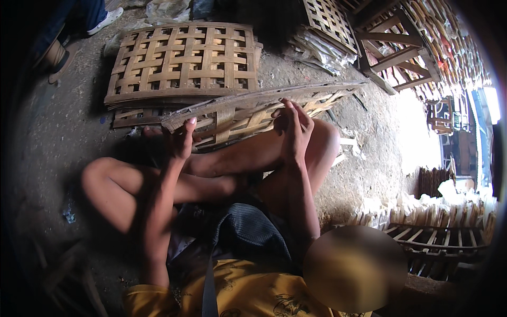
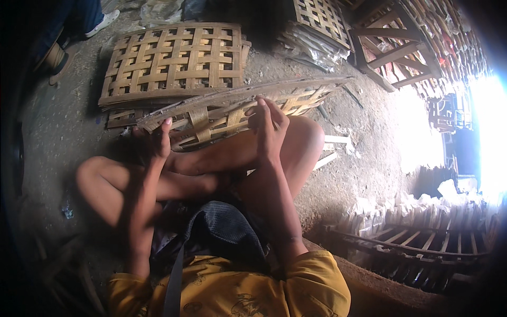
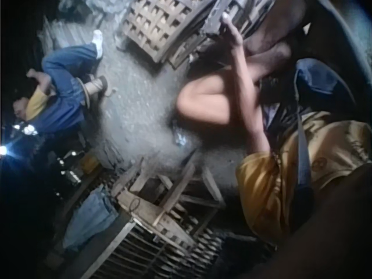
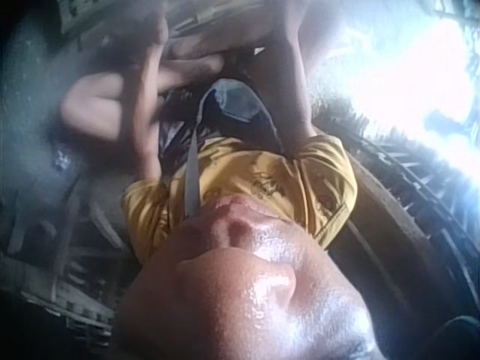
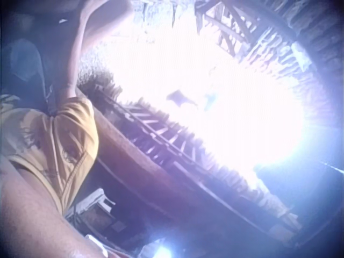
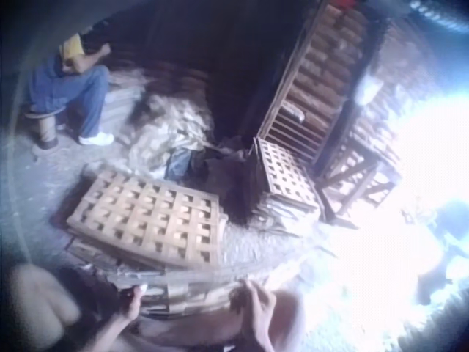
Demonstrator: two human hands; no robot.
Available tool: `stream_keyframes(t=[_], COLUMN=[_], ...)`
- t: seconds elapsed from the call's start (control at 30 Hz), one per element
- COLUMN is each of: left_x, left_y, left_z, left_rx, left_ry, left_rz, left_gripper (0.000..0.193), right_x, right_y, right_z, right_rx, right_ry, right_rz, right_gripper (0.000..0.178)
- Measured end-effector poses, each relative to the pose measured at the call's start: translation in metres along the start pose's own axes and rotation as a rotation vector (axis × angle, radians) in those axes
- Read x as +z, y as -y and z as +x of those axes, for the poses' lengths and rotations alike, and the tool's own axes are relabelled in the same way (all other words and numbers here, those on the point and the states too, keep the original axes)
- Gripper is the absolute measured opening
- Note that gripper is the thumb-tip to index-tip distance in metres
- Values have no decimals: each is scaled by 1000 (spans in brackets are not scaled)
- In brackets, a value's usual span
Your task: The person sits on the floor and assembles a wooden lattice panel by hand, interlocking slats and adjusting the frame. The person uses a small tool to tap and secure joints, then flips the panel to inspect and adjust the other side.
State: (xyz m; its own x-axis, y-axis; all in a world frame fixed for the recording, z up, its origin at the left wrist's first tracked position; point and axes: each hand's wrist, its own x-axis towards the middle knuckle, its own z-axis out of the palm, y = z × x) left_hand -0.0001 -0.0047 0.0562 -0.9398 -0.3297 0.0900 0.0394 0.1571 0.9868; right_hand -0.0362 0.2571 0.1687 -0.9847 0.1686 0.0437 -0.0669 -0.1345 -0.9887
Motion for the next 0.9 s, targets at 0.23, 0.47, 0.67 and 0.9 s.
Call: stream_keyframes(t=[0.23,0.47,0.67,0.9], left_x=[-3,0,-1,1], left_y=[-11,-19,-33,-1], left_z=[1,0,-10,-3], left_rx=[207,285,204,101], left_ry=[-94,-146,-187,-88], left_rz=[354,505,501,88], left_gripper=[49,50,50,49], right_x=[7,10,-4,-2], right_y=[-4,-8,-12,-9], right_z=[6,6,7,3], right_rx=[116,-8,-168,-195], right_ry=[171,66,114,135], right_rz=[291,150,-69,-155], right_gripper=[14,17,15,15])
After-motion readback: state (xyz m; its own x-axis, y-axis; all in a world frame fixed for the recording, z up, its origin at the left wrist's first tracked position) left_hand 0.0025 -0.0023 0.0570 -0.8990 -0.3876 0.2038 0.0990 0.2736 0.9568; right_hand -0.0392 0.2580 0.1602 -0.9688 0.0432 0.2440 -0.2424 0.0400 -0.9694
